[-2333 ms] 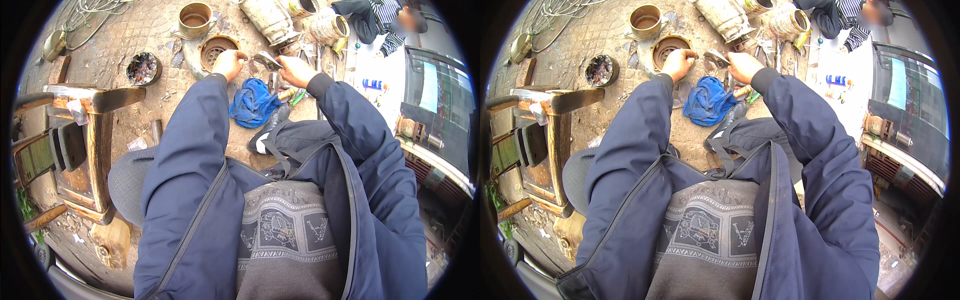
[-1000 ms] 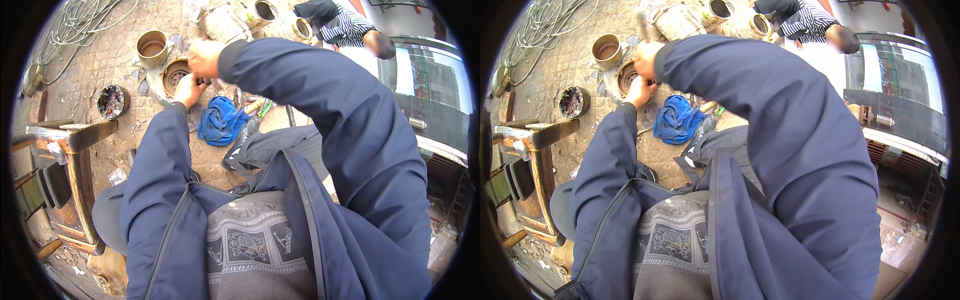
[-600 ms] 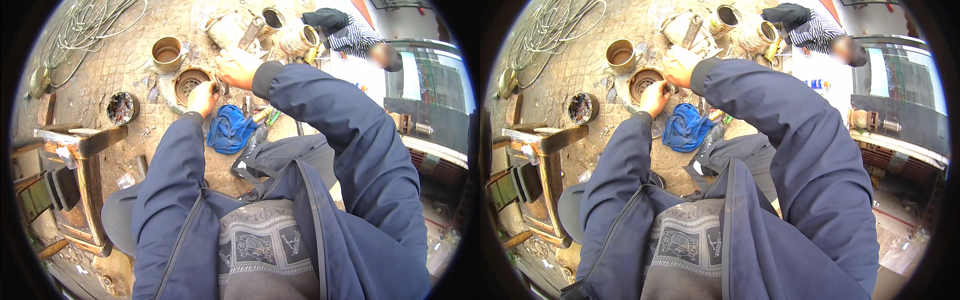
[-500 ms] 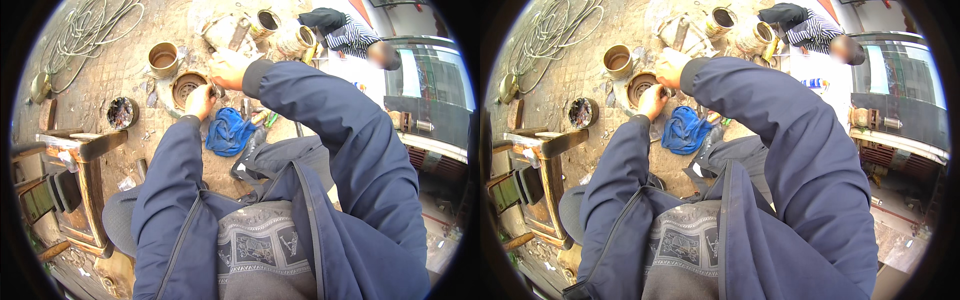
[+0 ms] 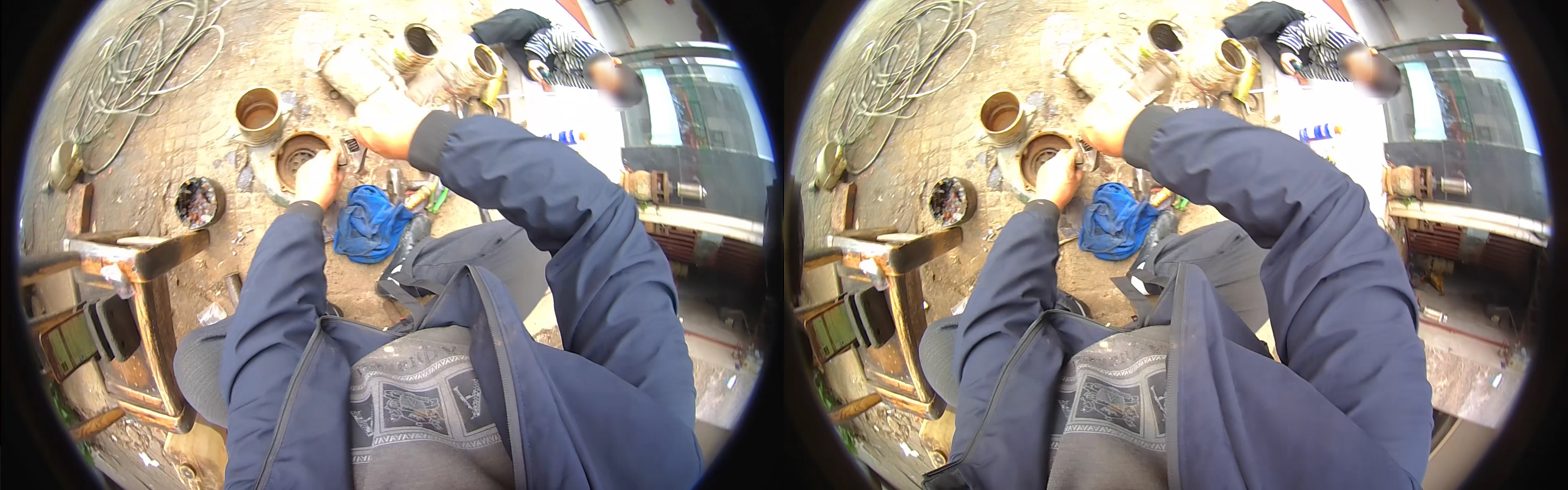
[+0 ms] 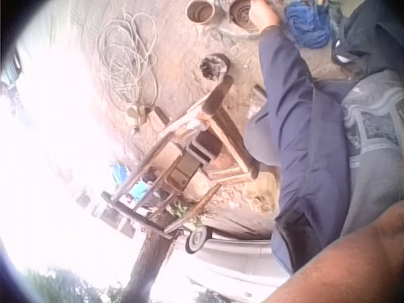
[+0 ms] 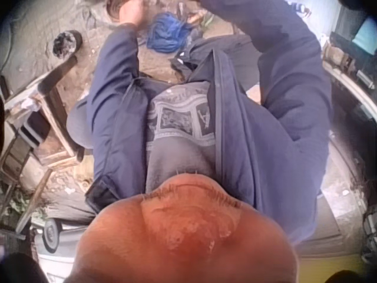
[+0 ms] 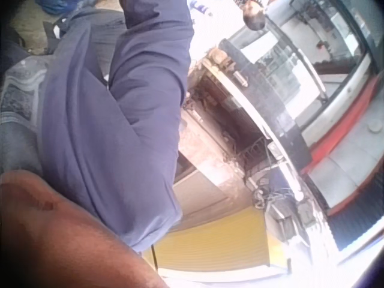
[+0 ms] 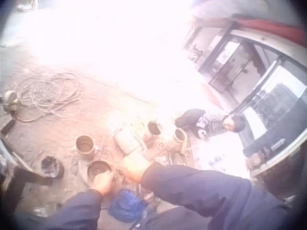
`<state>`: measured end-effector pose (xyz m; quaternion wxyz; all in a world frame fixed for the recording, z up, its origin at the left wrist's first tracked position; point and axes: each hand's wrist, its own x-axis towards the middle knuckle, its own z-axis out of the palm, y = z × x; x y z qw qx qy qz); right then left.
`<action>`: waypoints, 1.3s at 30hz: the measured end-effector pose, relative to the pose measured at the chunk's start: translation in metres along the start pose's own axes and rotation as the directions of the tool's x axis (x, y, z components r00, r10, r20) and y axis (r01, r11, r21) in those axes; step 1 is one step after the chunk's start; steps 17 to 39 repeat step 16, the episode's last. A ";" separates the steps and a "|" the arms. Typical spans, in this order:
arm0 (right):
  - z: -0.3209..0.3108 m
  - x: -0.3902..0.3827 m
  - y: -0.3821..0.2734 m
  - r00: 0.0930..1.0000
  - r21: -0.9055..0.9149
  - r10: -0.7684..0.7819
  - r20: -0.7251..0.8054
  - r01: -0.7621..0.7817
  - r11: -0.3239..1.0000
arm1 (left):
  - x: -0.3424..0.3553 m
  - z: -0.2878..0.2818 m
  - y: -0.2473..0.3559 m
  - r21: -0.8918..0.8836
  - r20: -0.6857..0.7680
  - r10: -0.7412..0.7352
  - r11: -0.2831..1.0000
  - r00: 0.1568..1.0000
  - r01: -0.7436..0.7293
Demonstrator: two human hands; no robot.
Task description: The person walks from an indoor area to an outdoor workshop and uses a wrench to tighten bolts on a circular metal part. The person repeatedly adjusts the wrench and repositions hands while working on the same component.
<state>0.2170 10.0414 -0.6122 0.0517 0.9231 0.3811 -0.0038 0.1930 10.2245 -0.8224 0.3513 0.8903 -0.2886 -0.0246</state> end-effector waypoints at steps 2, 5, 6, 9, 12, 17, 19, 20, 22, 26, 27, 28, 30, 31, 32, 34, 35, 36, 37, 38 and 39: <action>-0.005 -0.050 -0.008 0.950 0.080 0.258 0.175 -0.275 0.958 | 0.004 0.003 0.002 0.125 0.060 0.050 0.991 0.997 -0.057; -0.007 -0.124 -0.030 0.920 0.229 0.353 0.168 -0.385 0.894 | 0.012 0.007 0.009 0.376 0.148 0.099 0.915 0.984 -0.148; -0.007 -0.146 -0.038 0.912 0.224 0.377 0.163 -0.406 0.886 | 0.014 0.008 0.012 0.430 0.159 0.120 0.885 0.980 -0.178; -0.006 -0.203 -0.056 0.868 0.217 0.441 0.227 -0.487 0.846 | 0.018 0.010 0.017 0.522 0.193 0.168 0.817 0.967 -0.246; 0.000 -0.242 -0.062 0.875 0.226 0.435 0.212 -0.477 0.849 | 0.021 0.013 0.015 0.571 0.259 0.144 0.775 0.955 -0.272; 0.017 -0.263 -0.060 0.798 0.239 0.477 0.368 -0.577 0.781 | 0.027 0.034 -0.002 0.673 0.334 -0.071 0.717 0.940 -0.185; 0.017 -0.263 -0.060 0.798 0.239 0.477 0.368 -0.577 0.781 | 0.027 0.034 -0.002 0.673 0.334 -0.071 0.717 0.940 -0.185; 0.017 -0.263 -0.060 0.798 0.239 0.477 0.368 -0.577 0.781 | 0.027 0.034 -0.002 0.673 0.334 -0.071 0.717 0.940 -0.185; 0.017 -0.263 -0.060 0.798 0.239 0.477 0.368 -0.577 0.781 | 0.027 0.034 -0.002 0.673 0.334 -0.071 0.717 0.940 -0.185; 0.017 -0.263 -0.060 0.798 0.239 0.477 0.368 -0.577 0.781 | 0.027 0.034 -0.002 0.673 0.334 -0.071 0.717 0.940 -0.185; 0.017 -0.263 -0.060 0.798 0.239 0.477 0.368 -0.577 0.781 | 0.027 0.034 -0.002 0.673 0.334 -0.071 0.717 0.940 -0.185; 0.017 -0.263 -0.060 0.798 0.239 0.477 0.368 -0.577 0.781 | 0.027 0.034 -0.002 0.673 0.334 -0.071 0.717 0.940 -0.185; 0.017 -0.263 -0.060 0.798 0.239 0.477 0.368 -0.577 0.781 | 0.027 0.034 -0.002 0.673 0.334 -0.071 0.717 0.940 -0.185; 0.017 -0.263 -0.060 0.798 0.239 0.477 0.368 -0.577 0.781 | 0.027 0.034 -0.002 0.673 0.334 -0.071 0.717 0.940 -0.185; 0.017 -0.263 -0.060 0.798 0.239 0.477 0.368 -0.577 0.781 | 0.027 0.034 -0.002 0.673 0.334 -0.071 0.717 0.940 -0.185; 0.017 -0.263 -0.060 0.798 0.239 0.477 0.368 -0.577 0.781 | 0.027 0.034 -0.002 0.673 0.334 -0.071 0.717 0.940 -0.185; 0.017 -0.263 -0.060 0.798 0.239 0.477 0.368 -0.577 0.781 | 0.027 0.034 -0.002 0.673 0.334 -0.071 0.717 0.940 -0.185; 0.017 -0.263 -0.060 0.798 0.239 0.477 0.368 -0.577 0.781 | 0.027 0.034 -0.002 0.673 0.334 -0.071 0.717 0.940 -0.185; 0.017 -0.263 -0.060 0.798 0.239 0.477 0.368 -0.577 0.781 | 0.027 0.034 -0.002 0.673 0.334 -0.071 0.717 0.940 -0.185; 0.017 -0.263 -0.060 0.798 0.239 0.477 0.368 -0.577 0.781 | 0.027 0.034 -0.002 0.673 0.334 -0.071 0.717 0.940 -0.185; 0.017 -0.263 -0.060 0.798 0.239 0.477 0.368 -0.577 0.781 | 0.027 0.034 -0.002 0.673 0.334 -0.071 0.717 0.940 -0.185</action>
